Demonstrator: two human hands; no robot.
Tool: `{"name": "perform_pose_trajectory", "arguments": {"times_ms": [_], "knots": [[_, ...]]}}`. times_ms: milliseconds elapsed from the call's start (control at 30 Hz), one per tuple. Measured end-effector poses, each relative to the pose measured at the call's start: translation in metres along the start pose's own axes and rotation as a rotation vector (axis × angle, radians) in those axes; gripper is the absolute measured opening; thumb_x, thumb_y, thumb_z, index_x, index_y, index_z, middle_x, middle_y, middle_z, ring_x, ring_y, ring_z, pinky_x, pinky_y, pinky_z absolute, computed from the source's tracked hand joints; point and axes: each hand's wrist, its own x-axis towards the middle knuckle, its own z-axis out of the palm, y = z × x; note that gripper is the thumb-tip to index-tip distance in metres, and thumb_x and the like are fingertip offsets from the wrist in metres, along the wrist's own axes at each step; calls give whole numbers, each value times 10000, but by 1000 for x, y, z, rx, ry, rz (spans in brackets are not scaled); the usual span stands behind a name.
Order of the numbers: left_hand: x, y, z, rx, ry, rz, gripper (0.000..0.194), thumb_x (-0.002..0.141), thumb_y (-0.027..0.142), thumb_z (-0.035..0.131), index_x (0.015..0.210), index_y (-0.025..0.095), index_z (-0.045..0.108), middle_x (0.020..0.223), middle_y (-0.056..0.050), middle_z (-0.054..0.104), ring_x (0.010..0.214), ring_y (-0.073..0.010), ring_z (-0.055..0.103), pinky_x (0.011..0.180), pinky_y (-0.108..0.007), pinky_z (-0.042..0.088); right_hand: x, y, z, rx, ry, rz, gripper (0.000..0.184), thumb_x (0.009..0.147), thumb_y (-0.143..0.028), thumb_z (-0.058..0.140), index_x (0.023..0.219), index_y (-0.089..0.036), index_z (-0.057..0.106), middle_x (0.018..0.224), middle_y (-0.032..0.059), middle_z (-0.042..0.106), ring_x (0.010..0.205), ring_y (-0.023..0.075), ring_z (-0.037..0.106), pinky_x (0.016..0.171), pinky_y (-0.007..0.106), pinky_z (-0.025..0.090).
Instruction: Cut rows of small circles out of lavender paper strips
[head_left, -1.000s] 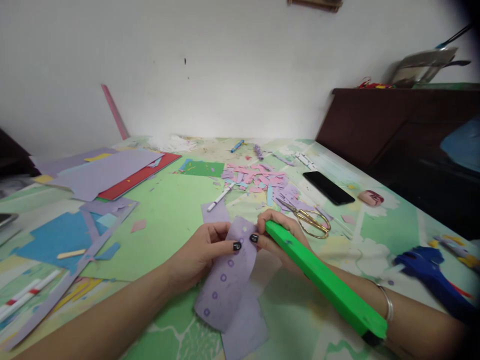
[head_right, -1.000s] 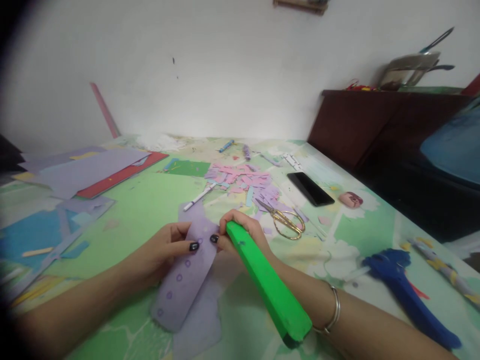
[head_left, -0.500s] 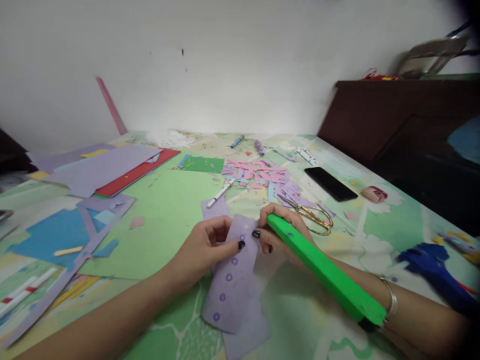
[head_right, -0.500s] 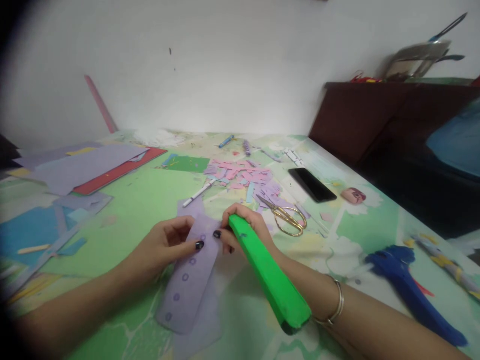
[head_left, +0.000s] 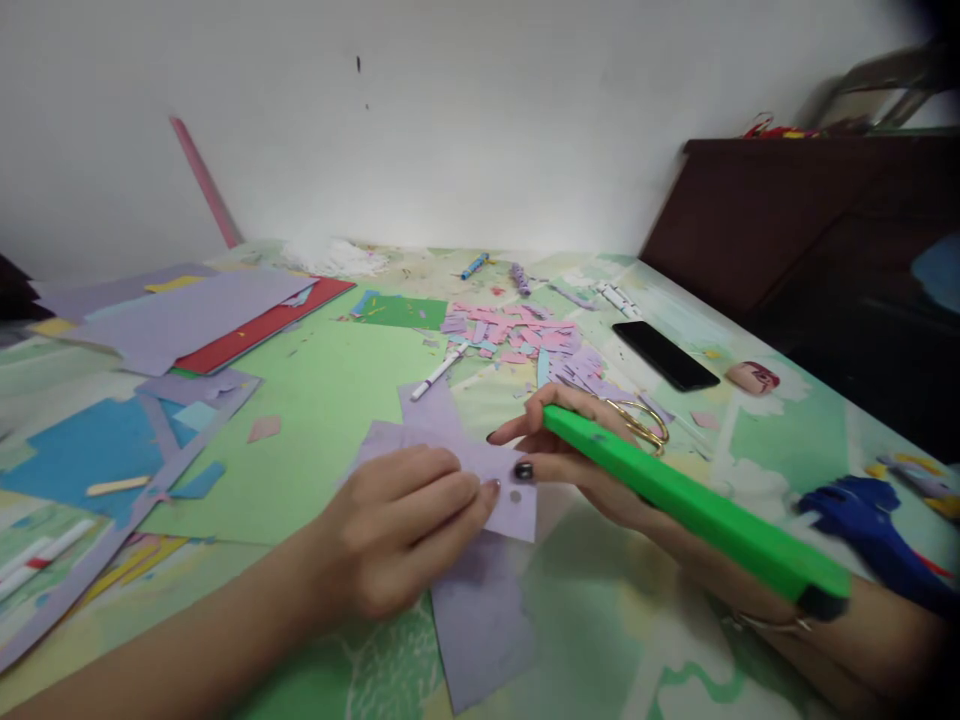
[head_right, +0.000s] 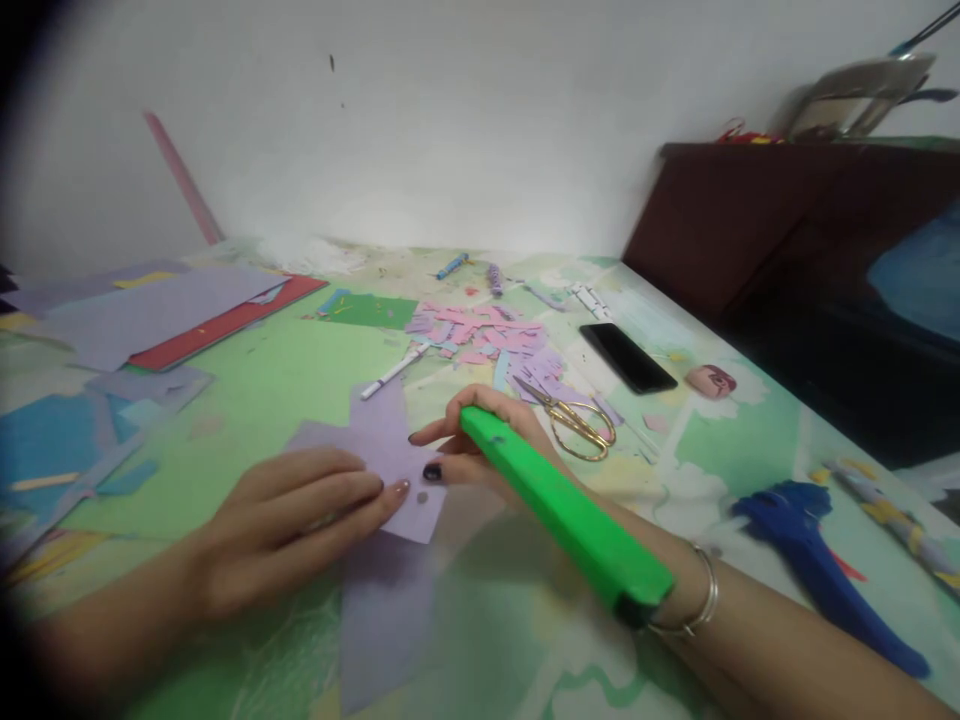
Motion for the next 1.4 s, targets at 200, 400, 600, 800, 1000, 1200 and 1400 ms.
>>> {"name": "perform_pose_trajectory", "arguments": {"times_ms": [200,400,600,800,1000,1200,1400], "knots": [[-6,2,22,-17,-139,56,208,915,96,413,931,134,617,831,-99,679,777,-206,616,682,-364,525,10,14,-13,-275,-77,0,249,723,-238,739,808,-183,511,905,56,700,829,163,661,753,317,547],[-7,6,20,-95,-269,36,260,908,70,384,993,119,625,853,-112,682,802,-210,628,686,-353,536,13,18,-16,-160,116,-36,217,821,-332,658,873,-190,502,860,49,686,747,133,631,701,276,499],[-6,11,19,-116,-271,-14,341,900,49,336,997,139,650,845,-101,695,815,-221,630,695,-372,547,14,24,-21,187,23,125,260,860,-422,585,957,-245,421,777,11,695,558,109,535,526,225,393],[-8,14,20,25,-205,39,359,887,33,321,907,93,674,863,-109,725,798,-225,636,677,-355,484,15,21,-18,28,52,119,273,902,-521,494,965,-257,515,534,-50,525,429,86,389,424,216,191],[-22,23,23,35,-217,-58,373,856,63,320,1008,125,654,976,-83,702,948,-232,584,826,-357,430,14,20,-12,-116,151,127,255,835,-418,624,776,-179,691,684,12,631,543,86,504,435,204,312],[-30,24,29,21,-230,-71,372,854,82,334,1063,148,634,1049,-77,664,1008,-240,540,871,-369,438,11,15,-1,-301,90,246,66,706,-221,735,756,-184,715,657,3,683,606,132,629,540,220,509],[-33,23,30,15,-178,-87,334,880,109,373,1078,137,641,1057,-75,667,1033,-230,567,897,-362,461,7,11,-2,-437,35,162,48,746,-183,666,764,-180,710,615,-10,659,524,97,583,477,185,476]]}}
